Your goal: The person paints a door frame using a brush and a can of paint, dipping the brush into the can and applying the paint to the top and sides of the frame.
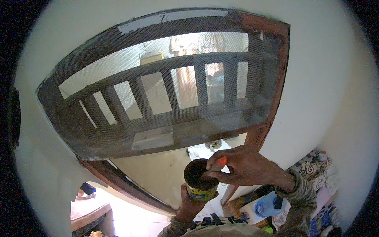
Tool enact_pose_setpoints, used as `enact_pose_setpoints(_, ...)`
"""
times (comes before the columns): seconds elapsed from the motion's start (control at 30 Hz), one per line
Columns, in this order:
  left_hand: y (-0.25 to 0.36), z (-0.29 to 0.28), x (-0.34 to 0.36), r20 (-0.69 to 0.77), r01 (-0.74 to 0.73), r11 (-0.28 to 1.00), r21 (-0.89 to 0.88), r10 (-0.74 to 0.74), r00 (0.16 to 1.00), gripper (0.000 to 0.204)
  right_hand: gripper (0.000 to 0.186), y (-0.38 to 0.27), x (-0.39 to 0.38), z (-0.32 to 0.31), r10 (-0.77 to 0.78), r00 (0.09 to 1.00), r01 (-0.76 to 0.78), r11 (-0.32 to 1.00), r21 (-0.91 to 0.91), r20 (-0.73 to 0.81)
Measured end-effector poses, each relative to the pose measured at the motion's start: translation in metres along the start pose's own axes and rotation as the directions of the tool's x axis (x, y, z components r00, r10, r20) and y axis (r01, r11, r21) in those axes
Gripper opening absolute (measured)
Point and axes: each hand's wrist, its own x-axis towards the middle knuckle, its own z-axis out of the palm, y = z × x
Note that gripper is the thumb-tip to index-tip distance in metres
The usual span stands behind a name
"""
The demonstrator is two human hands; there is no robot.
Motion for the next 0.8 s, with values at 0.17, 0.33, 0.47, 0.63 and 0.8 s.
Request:
enact_pose_setpoints(0.17, -0.007, -0.013, -0.007, 0.054, 0.031, 0.982, -0.184, -0.021, 0.998, 0.056, 0.025, -0.003, 0.012, 0.000, 0.007, 0.999, -0.007, 1.000, -0.015, 0.051)
enact_pose_setpoints(0.33, 0.010, 0.002, -0.013, 0.013, -0.130, 0.985, 0.118, 0.129, 0.992, 0.067, 0.016, -0.005, 0.013, -0.005, 0.015, 0.926, 0.112, 0.944, 0.311, -0.378)
enact_pose_setpoints(0.47, 0.033, 0.001, -0.008, 0.008, 0.116, 0.888, -0.445, -0.126, 0.992, 0.073, 0.014, -0.034, 0.042, -0.058, -0.463, 0.670, 0.326, 0.886, -0.331, -0.579)
enact_pose_setpoints(0.63, 0.020, -0.003, -0.016, -0.023, -0.212, 0.922, 0.324, 0.232, 0.972, 0.073, 0.026, -0.097, 0.116, -0.124, -0.808, 0.587, 0.202, 0.207, -0.957, -0.051)
enact_pose_setpoints(0.8, 0.018, -0.002, -0.021, -0.094, -0.263, 0.895, 0.361, 0.316, 0.944, 0.076, 0.011, -0.109, 0.197, -0.139, -0.972, 0.191, 0.662, 0.025, -0.749, 0.137)
